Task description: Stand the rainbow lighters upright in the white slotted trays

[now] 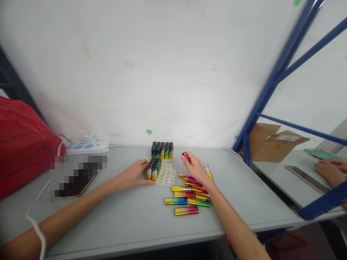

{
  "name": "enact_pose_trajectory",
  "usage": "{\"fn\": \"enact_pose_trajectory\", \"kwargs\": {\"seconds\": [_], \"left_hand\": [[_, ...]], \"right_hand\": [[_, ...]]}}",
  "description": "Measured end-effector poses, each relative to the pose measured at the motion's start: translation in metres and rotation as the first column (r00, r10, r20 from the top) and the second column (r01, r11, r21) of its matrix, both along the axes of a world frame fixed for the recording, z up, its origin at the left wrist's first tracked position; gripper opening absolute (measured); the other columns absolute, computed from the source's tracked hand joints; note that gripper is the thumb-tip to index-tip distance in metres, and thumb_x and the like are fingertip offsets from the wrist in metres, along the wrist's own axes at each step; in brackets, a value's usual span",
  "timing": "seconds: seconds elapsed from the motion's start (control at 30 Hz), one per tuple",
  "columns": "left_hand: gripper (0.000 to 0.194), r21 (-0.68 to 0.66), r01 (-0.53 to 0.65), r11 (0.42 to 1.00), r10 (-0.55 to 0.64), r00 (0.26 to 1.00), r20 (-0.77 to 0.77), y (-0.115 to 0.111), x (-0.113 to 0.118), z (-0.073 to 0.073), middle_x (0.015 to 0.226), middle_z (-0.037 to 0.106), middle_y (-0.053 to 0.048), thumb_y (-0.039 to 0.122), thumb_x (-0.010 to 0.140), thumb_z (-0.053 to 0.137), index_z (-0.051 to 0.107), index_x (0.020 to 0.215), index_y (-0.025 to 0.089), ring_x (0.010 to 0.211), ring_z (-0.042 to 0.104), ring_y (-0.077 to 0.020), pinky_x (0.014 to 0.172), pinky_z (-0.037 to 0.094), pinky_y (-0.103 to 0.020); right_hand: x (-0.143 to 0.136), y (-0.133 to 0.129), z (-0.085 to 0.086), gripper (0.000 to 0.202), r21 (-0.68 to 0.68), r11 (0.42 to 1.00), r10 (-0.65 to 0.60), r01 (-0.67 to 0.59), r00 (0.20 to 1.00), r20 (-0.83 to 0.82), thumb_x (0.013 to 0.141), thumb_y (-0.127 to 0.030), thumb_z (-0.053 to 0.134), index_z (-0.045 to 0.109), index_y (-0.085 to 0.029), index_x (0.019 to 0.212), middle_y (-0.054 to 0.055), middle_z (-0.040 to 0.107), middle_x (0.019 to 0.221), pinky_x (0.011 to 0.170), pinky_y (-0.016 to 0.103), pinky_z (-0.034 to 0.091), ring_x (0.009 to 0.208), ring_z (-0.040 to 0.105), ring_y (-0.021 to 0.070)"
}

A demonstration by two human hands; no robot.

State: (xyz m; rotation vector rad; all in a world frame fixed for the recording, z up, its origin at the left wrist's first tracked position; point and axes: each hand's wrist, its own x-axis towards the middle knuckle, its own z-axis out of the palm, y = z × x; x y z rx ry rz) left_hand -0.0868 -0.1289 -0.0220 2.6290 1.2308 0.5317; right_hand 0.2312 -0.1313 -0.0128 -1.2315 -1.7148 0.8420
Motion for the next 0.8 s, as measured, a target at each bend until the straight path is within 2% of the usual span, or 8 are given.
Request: {"fn": "enact_pose_trajectory", "kwargs": {"seconds": [0.1, 0.23, 0.33, 0.47, 0.53, 0.63, 0.73, 0.8], "left_hand": [[0.069, -0.027, 0.007, 1.0, -0.007, 1.0, 0.023, 0.002, -0.003, 0.001, 0.114, 0.069, -0.012, 0.079, 0.078, 0.071, 0.071, 0.113, 0.02, 0.109, 0.066, -0.0331, 0.098, 0.055, -0.043], [0.068, -0.043, -0.008, 0.999, 0.01, 0.999, 0.052, 0.001, -0.004, 0.001, 0.114, 0.069, -0.011, 0.078, 0.076, 0.074, 0.071, 0.112, 0.021, 0.109, 0.065, -0.0332, 0.099, 0.055, -0.043], [0.07, -0.06, -0.009, 0.998, 0.014, 0.997, 0.072, 0.001, -0.003, 0.001, 0.115, 0.069, -0.012, 0.078, 0.074, 0.075, 0.071, 0.112, 0.02, 0.11, 0.065, -0.0337, 0.101, 0.054, -0.044], [0.067, -0.058, -0.011, 0.998, 0.015, 0.997, 0.072, -0.001, -0.002, 0.003, 0.113, 0.069, -0.012, 0.078, 0.073, 0.075, 0.072, 0.108, 0.02, 0.109, 0.064, -0.0343, 0.1, 0.053, -0.045], [0.066, -0.057, -0.02, 0.998, 0.024, 0.997, 0.071, -0.001, -0.002, 0.003, 0.112, 0.069, -0.011, 0.077, 0.073, 0.076, 0.072, 0.107, 0.021, 0.108, 0.065, -0.0342, 0.099, 0.054, -0.045], [0.067, -0.065, -0.027, 0.998, 0.033, 0.996, 0.083, -0.002, -0.002, 0.003, 0.111, 0.069, -0.011, 0.078, 0.071, 0.077, 0.073, 0.106, 0.021, 0.107, 0.065, -0.0343, 0.099, 0.054, -0.046], [0.069, -0.066, -0.025, 0.998, 0.03, 0.995, 0.09, -0.001, -0.003, 0.002, 0.112, 0.069, -0.011, 0.079, 0.071, 0.077, 0.073, 0.107, 0.02, 0.108, 0.065, -0.0341, 0.1, 0.054, -0.045], [0.069, -0.066, -0.026, 0.997, 0.032, 0.996, 0.082, -0.001, -0.003, 0.002, 0.112, 0.069, -0.012, 0.078, 0.071, 0.077, 0.073, 0.106, 0.02, 0.108, 0.065, -0.0337, 0.099, 0.054, -0.044]], "right_hand": [[-0.008, -0.003, 0.002, 0.051, 0.099, 0.993, -0.077, 0.068, 0.993, 0.09, 0.1, -0.069, 0.044, 0.053, -0.023, 0.079, -0.004, 0.048, 0.064, 0.055, 0.026, 0.034, 0.059, 0.044, 0.0145], [-0.015, -0.005, 0.002, 0.058, 0.213, 0.96, -0.223, 0.184, 0.958, 0.18, 0.097, -0.069, 0.046, 0.04, -0.024, 0.061, -0.003, 0.041, 0.057, 0.059, 0.029, 0.027, 0.059, 0.038, 0.0148], [-0.018, -0.005, -0.001, 0.054, 0.243, 0.938, -0.292, 0.245, 0.939, 0.181, 0.094, -0.063, 0.047, 0.035, -0.025, 0.059, -0.005, 0.036, 0.055, 0.059, 0.03, 0.023, 0.057, 0.034, 0.0138], [-0.021, -0.006, -0.004, 0.041, 0.266, 0.923, -0.331, 0.278, 0.926, 0.181, 0.093, -0.05, 0.045, 0.037, -0.024, 0.062, -0.005, 0.038, 0.056, 0.059, 0.03, 0.024, 0.058, 0.035, 0.0138], [-0.021, -0.006, -0.004, 0.041, 0.276, 0.918, -0.341, 0.284, 0.921, 0.188, 0.094, -0.05, 0.046, 0.039, -0.024, 0.063, -0.005, 0.039, 0.056, 0.059, 0.03, 0.025, 0.058, 0.036, 0.0142], [-0.022, -0.009, -0.001, 0.046, 0.268, 0.936, -0.285, 0.23, 0.94, 0.19, 0.1, -0.058, 0.044, 0.045, -0.024, 0.07, -0.005, 0.046, 0.06, 0.06, 0.029, 0.029, 0.059, 0.041, 0.0151], [-0.025, -0.011, 0.001, 0.042, 0.227, 0.971, -0.119, 0.075, 0.976, 0.185, 0.107, -0.057, 0.038, 0.054, -0.024, 0.087, -0.003, 0.056, 0.068, 0.062, 0.029, 0.036, 0.063, 0.051, 0.0168], [-0.029, -0.012, 0.002, 0.04, 0.264, 0.964, -0.031, -0.027, 0.977, 0.211, 0.11, -0.053, 0.035, 0.056, -0.023, 0.092, 0.0, 0.062, 0.077, 0.067, 0.029, 0.041, 0.071, 0.058, 0.0181]]}}
